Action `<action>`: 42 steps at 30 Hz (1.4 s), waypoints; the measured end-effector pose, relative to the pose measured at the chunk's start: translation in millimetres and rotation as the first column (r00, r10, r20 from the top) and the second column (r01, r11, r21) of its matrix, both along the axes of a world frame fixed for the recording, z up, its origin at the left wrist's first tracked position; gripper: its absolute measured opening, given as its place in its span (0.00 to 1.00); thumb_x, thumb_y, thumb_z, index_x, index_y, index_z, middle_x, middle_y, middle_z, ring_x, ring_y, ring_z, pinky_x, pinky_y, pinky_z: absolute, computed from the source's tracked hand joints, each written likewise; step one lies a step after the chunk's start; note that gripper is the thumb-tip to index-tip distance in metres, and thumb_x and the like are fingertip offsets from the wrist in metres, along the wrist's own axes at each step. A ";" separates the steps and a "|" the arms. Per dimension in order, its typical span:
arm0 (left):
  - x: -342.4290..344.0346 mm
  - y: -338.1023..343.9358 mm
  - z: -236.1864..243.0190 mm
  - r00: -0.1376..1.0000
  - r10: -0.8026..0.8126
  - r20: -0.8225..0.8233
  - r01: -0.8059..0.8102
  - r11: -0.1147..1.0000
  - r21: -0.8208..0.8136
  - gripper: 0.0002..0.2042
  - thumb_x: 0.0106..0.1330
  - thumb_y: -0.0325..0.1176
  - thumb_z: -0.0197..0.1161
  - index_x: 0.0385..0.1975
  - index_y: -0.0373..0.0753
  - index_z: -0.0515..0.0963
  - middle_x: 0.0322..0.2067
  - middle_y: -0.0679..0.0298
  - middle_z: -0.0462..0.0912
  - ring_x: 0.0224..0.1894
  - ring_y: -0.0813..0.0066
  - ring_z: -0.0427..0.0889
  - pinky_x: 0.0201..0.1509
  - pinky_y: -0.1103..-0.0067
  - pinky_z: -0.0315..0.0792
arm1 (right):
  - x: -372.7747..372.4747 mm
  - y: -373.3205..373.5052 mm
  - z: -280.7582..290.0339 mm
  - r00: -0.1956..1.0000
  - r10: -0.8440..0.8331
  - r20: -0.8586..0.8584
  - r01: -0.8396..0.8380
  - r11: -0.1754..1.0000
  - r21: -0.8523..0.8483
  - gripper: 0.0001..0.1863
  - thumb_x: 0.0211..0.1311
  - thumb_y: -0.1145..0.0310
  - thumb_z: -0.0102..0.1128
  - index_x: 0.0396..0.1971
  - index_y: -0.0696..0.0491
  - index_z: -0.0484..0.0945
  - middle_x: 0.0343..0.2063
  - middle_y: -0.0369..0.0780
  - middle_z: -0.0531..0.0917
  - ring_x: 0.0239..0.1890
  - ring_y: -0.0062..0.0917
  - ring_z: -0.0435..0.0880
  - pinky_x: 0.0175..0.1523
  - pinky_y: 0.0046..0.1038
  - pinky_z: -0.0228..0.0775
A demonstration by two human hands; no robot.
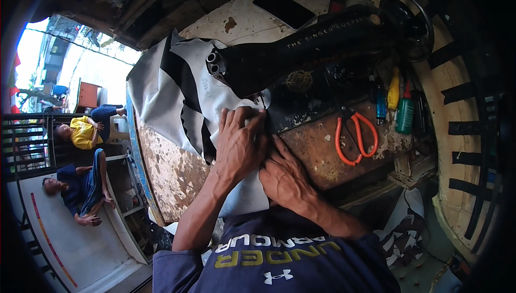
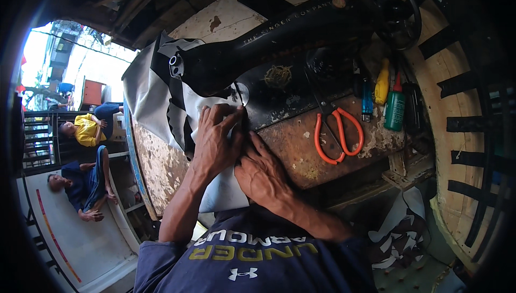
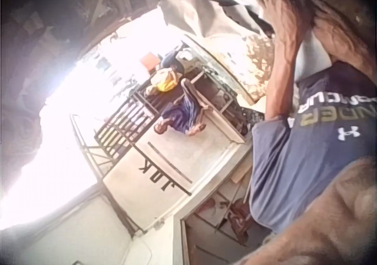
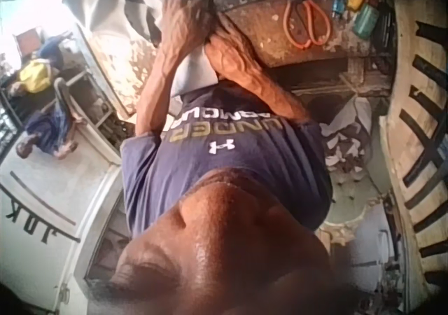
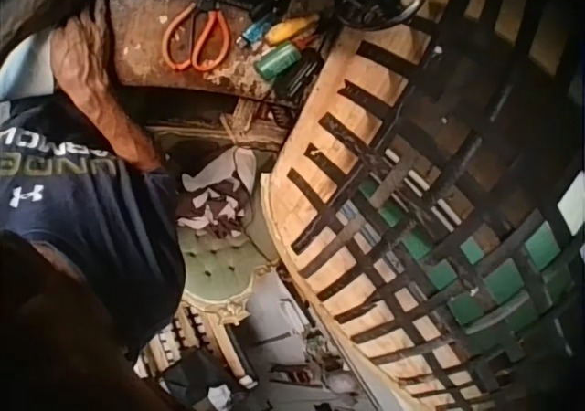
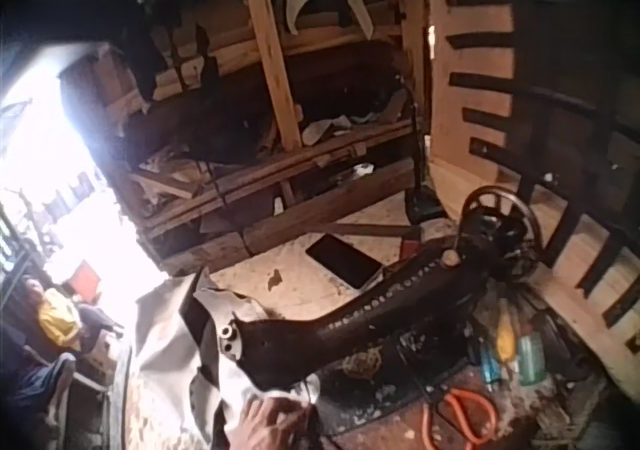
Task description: The person trims a fabric cover using scissors, aligns and folds the fabric edges by hand, and cuts along the edge with scissors.
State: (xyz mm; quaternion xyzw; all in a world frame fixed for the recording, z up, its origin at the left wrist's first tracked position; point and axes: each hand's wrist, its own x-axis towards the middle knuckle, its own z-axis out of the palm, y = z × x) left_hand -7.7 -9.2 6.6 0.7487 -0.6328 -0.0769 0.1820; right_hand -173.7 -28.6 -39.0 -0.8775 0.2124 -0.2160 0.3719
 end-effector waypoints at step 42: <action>68.0 -16.6 19.0 0.903 -0.415 -0.109 0.427 0.896 0.123 0.18 0.68 0.33 0.71 0.58 0.45 0.87 0.59 0.53 0.82 0.62 0.50 0.82 0.64 0.63 0.80 | 26.1 53.2 25.3 0.961 -0.021 -0.275 -0.039 0.977 -0.211 0.19 0.65 0.62 0.58 0.42 0.61 0.90 0.54 0.52 0.84 0.75 0.52 0.65 0.81 0.71 0.37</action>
